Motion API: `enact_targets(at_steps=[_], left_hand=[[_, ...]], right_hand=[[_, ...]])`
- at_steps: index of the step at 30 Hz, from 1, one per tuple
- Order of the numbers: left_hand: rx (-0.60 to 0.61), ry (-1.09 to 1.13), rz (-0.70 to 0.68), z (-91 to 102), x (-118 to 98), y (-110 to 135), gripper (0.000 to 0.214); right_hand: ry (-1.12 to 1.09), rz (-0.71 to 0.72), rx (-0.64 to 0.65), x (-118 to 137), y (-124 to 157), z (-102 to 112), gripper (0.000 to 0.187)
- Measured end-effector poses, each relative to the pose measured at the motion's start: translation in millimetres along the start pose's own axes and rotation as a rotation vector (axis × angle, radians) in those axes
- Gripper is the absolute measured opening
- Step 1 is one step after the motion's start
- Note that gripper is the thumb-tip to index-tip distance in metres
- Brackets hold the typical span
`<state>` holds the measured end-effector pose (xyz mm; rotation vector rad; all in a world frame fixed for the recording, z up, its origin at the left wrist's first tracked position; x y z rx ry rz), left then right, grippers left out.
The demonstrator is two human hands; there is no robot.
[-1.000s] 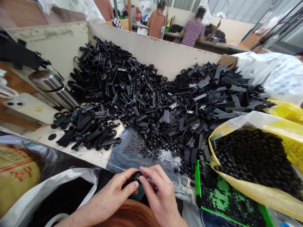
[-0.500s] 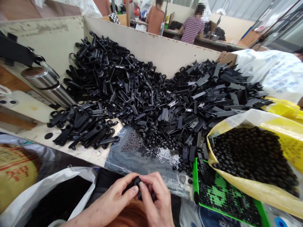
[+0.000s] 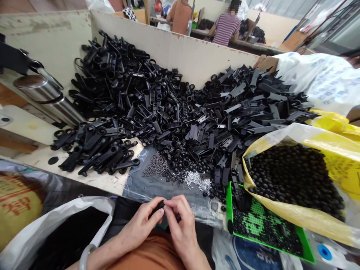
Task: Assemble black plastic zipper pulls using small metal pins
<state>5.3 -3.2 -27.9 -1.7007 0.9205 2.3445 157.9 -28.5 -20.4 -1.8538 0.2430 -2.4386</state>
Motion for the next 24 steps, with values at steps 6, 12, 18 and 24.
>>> enact_targets(at_steps=[6,12,18,24], left_hand=[[0.002,-0.087,-0.133,0.5,-7,-1,0.026],[-0.126,-0.432,-0.247,13.3,-22,9,0.046],[-0.087,-0.093,0.031,30.4,-22,2,0.033],[0.173,0.404,0.234,27.7,-30,6,0.062]], right_hand=[[-0.163,-0.326,0.087,-13,-12,13,0.045],[-0.428,-0.536,0.206,1,-27,13,0.045],[-0.45,-0.537,0.157,-8,-45,-6,0.043],[-0.27,-0.23,0.252,-4,-69,-4,0.032]])
Point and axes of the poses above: each hand's wrist, its own y-axis away from the middle knuckle, its own z-axis out of the back of the hand, x = y × z, the point moved 3 cm from there along -y, towards the middle knuckle, and after that the axes turned 6 degrees about -y, right-handed, at the moved point
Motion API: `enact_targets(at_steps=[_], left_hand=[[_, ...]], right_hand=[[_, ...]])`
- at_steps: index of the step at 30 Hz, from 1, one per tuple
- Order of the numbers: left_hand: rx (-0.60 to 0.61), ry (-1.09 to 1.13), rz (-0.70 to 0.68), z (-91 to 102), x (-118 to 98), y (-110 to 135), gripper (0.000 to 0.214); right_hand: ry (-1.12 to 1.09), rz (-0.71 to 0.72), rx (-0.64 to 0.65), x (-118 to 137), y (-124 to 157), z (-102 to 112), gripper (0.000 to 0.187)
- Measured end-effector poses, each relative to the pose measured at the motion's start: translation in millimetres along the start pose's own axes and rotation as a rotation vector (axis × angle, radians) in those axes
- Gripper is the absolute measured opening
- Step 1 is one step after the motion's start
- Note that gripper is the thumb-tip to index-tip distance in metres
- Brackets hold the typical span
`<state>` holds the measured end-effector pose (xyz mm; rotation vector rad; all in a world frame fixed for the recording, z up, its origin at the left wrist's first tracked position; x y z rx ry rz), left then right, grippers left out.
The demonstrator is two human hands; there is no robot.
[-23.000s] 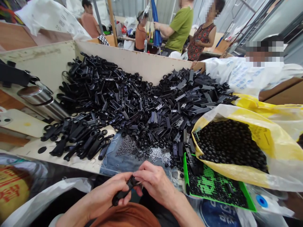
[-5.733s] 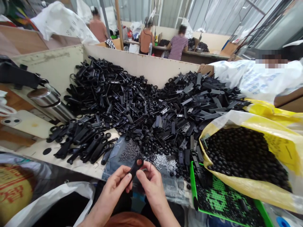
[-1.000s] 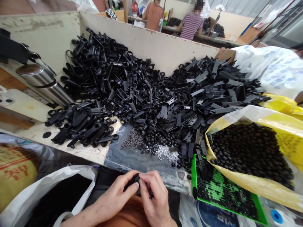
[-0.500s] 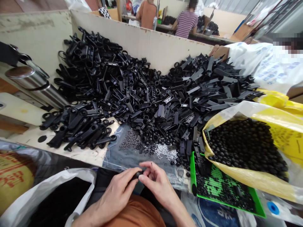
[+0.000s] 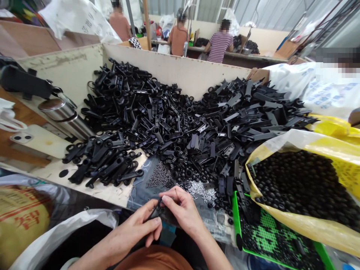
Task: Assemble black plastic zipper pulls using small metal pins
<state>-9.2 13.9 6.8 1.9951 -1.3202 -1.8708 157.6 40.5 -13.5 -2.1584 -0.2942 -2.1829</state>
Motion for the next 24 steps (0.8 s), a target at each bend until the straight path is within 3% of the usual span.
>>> enact_targets(at_steps=[5,10,13,17,24], left_hand=[[-0.028,0.212,0.053,-2.7,0,3,0.111],[-0.074,0.308,0.101,-1.0,8,1,0.124],[-0.052,0.317,0.104,-1.2,12,0,0.123],[0.013,0.292,0.073,-0.9,16,1,0.105],[-0.003,0.244,0.072,0.4,28,6,0.087]], right_hand=[[-0.049,-0.053,0.085,-1,-2,-3,0.038],[0.008,-0.063,0.177,-7,5,0,0.039],[0.058,-0.035,0.223,-6,8,2,0.038],[0.052,-0.051,0.281,-3,10,4,0.039],[0.1,-0.073,0.343,-2,13,1,0.038]])
Point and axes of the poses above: each hand's wrist, its own y-axis away from the middle knuckle, its own z-axis out of the back of the hand, x = y × z, the point moved 3 cm from there along -y, towards the middle knuckle, and after that the axes turned 6 degrees about -y, right-handed, at the moved point
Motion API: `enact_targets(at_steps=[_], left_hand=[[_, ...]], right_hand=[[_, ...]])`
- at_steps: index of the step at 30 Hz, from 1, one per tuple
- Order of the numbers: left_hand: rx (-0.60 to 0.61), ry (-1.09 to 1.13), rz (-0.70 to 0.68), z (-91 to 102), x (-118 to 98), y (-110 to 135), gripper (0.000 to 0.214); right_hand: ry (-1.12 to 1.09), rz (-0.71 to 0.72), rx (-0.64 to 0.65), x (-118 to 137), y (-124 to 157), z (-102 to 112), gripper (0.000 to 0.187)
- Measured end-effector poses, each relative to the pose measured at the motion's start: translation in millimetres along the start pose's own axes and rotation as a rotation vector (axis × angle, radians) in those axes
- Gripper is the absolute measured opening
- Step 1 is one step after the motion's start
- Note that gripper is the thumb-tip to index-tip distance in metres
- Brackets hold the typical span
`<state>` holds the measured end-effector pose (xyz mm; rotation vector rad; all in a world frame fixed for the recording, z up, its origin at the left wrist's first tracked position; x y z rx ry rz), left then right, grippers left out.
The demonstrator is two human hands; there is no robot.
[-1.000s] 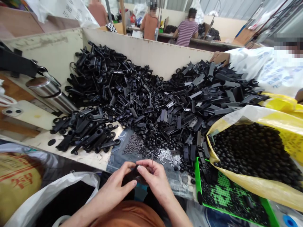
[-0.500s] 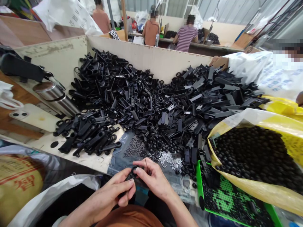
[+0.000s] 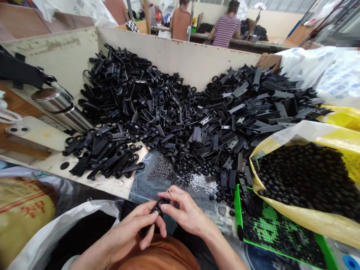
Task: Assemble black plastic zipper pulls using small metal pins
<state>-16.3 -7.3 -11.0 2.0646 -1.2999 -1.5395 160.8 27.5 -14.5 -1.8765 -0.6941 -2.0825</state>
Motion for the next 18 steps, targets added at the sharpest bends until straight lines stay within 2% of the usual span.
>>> enact_targets(at_steps=[4,6,8,10,12,16,18], left_hand=[[-0.038,-0.044,-0.006,3.0,8,2,0.076],[-0.113,-0.124,-0.047,8.9,6,1,0.068],[-0.282,-0.329,-0.177,18.5,-6,-3,0.052],[-0.506,-0.599,-0.338,28.3,-24,-6,0.034],[-0.663,-0.754,-0.444,35.3,-40,-11,0.024],[-0.709,-0.722,-0.523,41.3,-50,-21,0.021],[-0.734,-0.831,-0.501,40.3,-49,-22,0.022]], right_hand=[[0.016,-0.004,-0.009,-3,3,-6,0.035],[0.026,0.005,-0.053,-6,4,-6,0.036],[0.054,0.025,-0.175,-7,3,-2,0.034],[0.131,0.054,-0.323,-6,0,2,0.025],[0.235,0.098,-0.393,0,-7,1,0.018],[0.417,0.184,-0.324,11,-28,-14,0.018],[0.491,0.188,-0.339,11,-32,-14,0.02]])
Point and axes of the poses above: each hand's wrist, its own y-axis away from the middle knuckle, its own z-axis out of the back of the hand, x = y × z, the point moved 3 cm from there along -y, towards the middle knuckle, and after that the axes turned 6 degrees about -y, right-handed, at the moved point
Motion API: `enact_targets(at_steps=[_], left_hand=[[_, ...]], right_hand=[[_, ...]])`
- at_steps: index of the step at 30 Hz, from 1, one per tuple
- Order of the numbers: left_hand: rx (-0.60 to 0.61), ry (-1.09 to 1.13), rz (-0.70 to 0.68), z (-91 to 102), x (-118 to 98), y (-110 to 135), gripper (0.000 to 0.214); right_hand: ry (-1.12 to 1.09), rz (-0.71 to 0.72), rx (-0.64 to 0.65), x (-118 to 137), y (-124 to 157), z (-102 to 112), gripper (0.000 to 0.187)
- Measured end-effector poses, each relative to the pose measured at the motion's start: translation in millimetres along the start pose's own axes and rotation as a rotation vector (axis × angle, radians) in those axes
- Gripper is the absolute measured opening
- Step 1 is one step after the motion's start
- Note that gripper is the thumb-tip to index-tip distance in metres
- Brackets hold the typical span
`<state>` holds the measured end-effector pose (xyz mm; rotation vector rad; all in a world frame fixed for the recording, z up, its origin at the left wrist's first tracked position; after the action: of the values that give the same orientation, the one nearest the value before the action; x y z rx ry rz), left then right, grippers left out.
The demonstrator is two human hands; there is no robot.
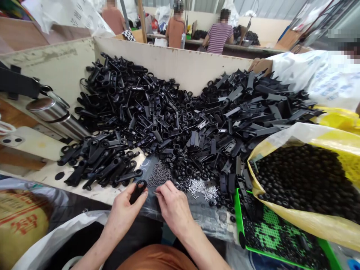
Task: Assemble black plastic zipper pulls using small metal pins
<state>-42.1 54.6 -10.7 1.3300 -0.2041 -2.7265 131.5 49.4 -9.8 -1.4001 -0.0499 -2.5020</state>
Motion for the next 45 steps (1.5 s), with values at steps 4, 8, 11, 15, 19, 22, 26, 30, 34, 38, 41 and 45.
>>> enact_targets(at_steps=[4,8,11,15,19,22,26,30,34,38,41,45], left_hand=[[0.06,-0.454,-0.091,-8.8,-1,4,0.021],[0.122,-0.667,-0.169,-16.4,-2,2,0.024],[0.142,-0.693,-0.15,-15.8,-3,-2,0.024],[0.167,-0.703,-0.118,-15.0,-9,-4,0.025],[0.151,-0.706,-0.103,-17.3,-9,-4,0.022],[0.108,-0.588,-0.123,-17.7,-7,-4,0.022],[0.069,-0.12,-0.061,-16.5,-4,-2,0.023],[0.168,0.461,0.268,-20.2,-3,7,0.042],[0.229,0.662,0.442,-19.7,-9,18,0.051],[0.243,0.678,0.446,-16.9,-8,23,0.051],[0.242,0.684,0.457,-17.6,-4,24,0.051],[0.271,0.706,0.458,-21.7,-4,24,0.053]], right_hand=[[0.062,-0.06,-0.156,-19,11,23,0.019],[0.082,-0.111,-0.248,-32,29,51,0.018],[0.08,-0.112,-0.198,-30,32,53,0.019],[0.128,-0.088,-0.125,-26,25,41,0.021],[0.306,-0.066,-0.062,-28,16,29,0.021],[0.362,-0.072,-0.054,-28,12,22,0.019],[0.387,-0.082,-0.063,-26,12,18,0.016],[0.375,-0.074,-0.075,-25,14,18,0.016],[0.292,-0.075,-0.024,-23,14,18,0.018],[0.292,-0.127,-0.015,-23,13,16,0.013],[0.309,-0.133,-0.035,-23,14,17,0.016],[0.116,-0.123,-0.105,-18,15,21,0.021]])
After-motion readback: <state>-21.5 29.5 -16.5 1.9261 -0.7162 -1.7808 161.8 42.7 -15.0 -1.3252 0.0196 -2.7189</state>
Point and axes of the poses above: each hand's wrist, its own y-axis away from the middle knuckle, its own z-axis out of the back of the hand, x = y × z, the point moved 3 cm from there along -y, towards the middle knuckle, and after that the axes turned 6 degrees about -y, right-handed, at the moved point
